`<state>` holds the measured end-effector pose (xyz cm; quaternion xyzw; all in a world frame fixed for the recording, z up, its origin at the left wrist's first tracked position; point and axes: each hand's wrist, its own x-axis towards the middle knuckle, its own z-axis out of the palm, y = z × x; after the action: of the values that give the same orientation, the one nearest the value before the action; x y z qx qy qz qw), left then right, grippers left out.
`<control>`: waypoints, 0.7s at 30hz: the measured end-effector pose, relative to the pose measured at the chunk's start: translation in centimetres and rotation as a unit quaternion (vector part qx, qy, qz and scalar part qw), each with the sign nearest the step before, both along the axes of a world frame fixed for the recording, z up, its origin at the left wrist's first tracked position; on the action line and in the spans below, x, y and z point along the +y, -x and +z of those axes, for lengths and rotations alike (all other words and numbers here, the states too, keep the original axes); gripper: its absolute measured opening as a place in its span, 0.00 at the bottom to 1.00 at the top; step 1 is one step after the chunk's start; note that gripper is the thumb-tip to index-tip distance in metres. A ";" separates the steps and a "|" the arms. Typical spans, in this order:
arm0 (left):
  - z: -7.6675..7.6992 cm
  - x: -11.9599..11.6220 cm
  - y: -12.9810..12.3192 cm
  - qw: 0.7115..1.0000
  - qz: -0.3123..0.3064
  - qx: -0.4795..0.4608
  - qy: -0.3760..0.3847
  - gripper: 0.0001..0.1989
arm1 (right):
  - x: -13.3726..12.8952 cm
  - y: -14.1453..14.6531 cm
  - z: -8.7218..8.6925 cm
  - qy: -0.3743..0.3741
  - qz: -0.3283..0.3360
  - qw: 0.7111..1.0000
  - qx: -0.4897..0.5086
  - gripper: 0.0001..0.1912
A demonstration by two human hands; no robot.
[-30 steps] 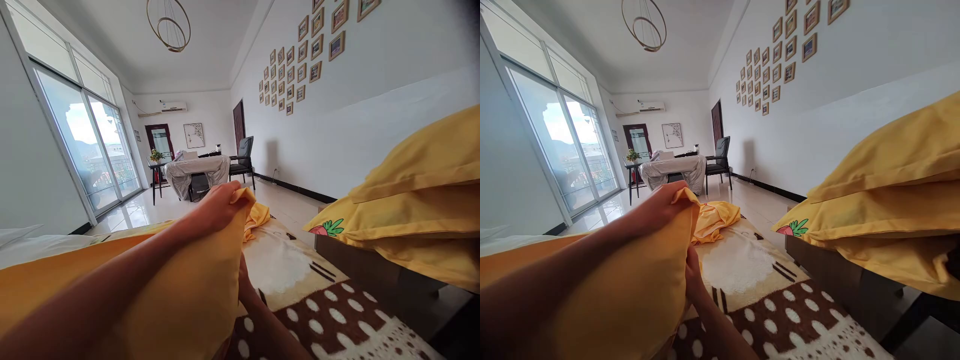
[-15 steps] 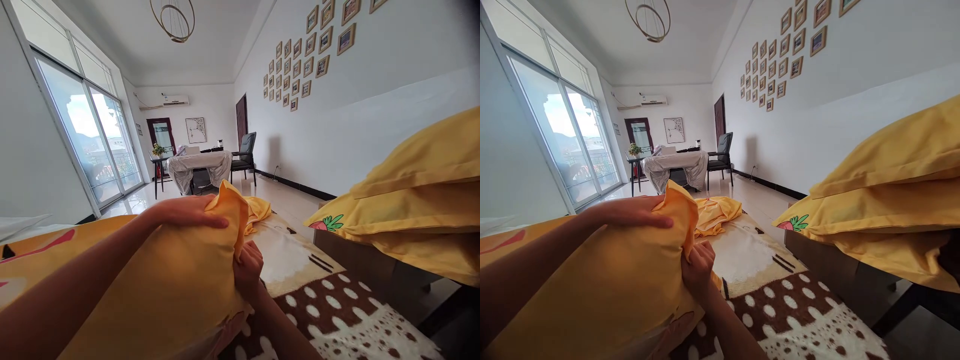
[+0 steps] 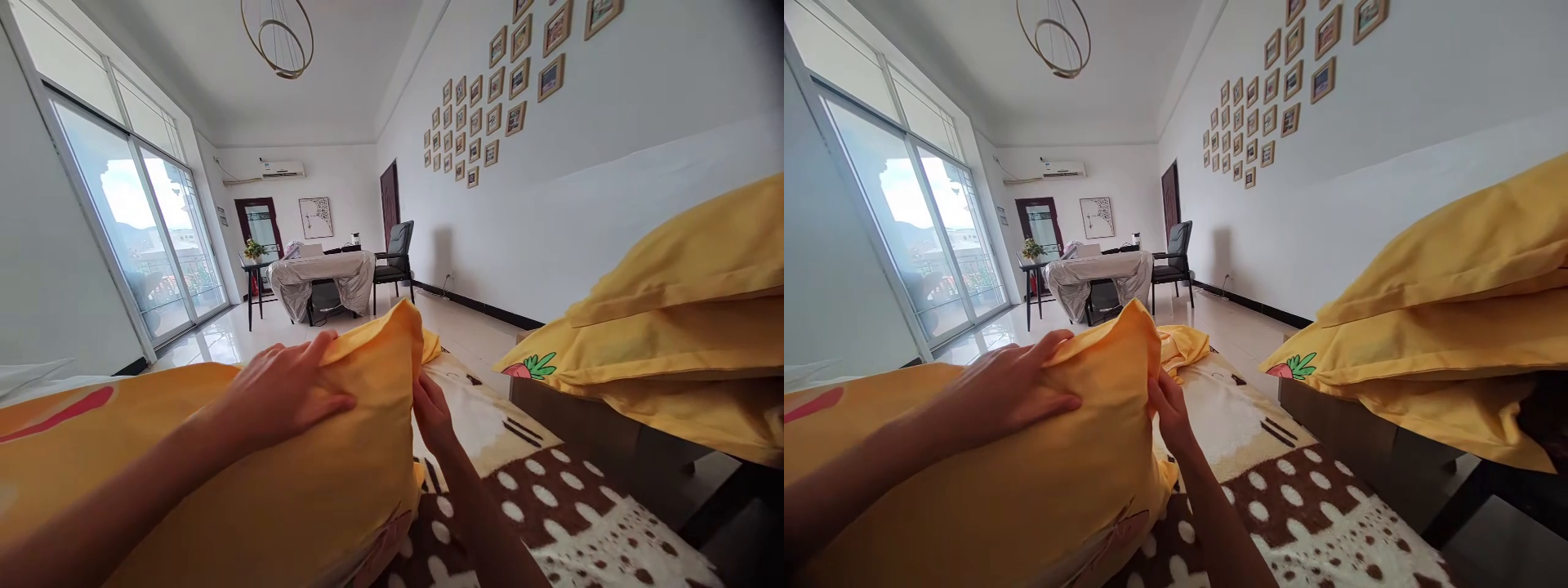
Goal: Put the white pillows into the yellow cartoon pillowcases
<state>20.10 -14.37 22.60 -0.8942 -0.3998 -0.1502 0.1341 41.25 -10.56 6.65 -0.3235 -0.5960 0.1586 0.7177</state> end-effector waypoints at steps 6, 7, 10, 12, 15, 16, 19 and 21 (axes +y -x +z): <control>-6.4 -3.2 -2.5 0.894 -0.194 0.039 -0.402 0.16 | -2.4 1.7 1.2 0.069 0.086 0.979 0.169 0.14; -7.1 -3.6 -2.8 0.886 -0.205 0.053 -0.413 0.15 | -2.6 1.9 1.3 0.067 0.080 0.978 0.183 0.13; -8.2 -4.0 -3.3 0.881 -0.230 0.050 -0.411 0.12 | -3.0 2.3 1.5 0.061 0.060 0.973 0.213 0.14; -8.2 -4.0 -3.5 0.883 -0.235 0.040 -0.404 0.11 | -3.1 2.6 1.6 0.052 0.048 0.971 0.228 0.15; -8.0 -4.2 -3.9 0.901 -0.221 0.038 -0.371 0.10 | -3.1 3.3 1.2 0.042 0.011 0.966 0.253 0.15; -8.0 -4.3 -4.2 0.909 -0.219 0.033 -0.352 0.09 | -2.9 3.5 1.0 0.041 0.001 0.964 0.261 0.15; -8.4 -4.9 -5.1 0.920 -0.237 0.017 -0.312 0.06 | -2.4 3.8 0.2 0.030 -0.039 0.963 0.263 0.14; -8.8 -5.1 -5.9 0.913 -0.261 0.018 -0.314 0.05 | -2.0 3.6 -0.1 0.018 -0.101 0.971 0.215 0.14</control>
<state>25.98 -19.48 13.80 -0.8811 -0.0821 -0.2817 0.3710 37.60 -12.59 6.51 -0.3534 -0.3890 0.1614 0.8353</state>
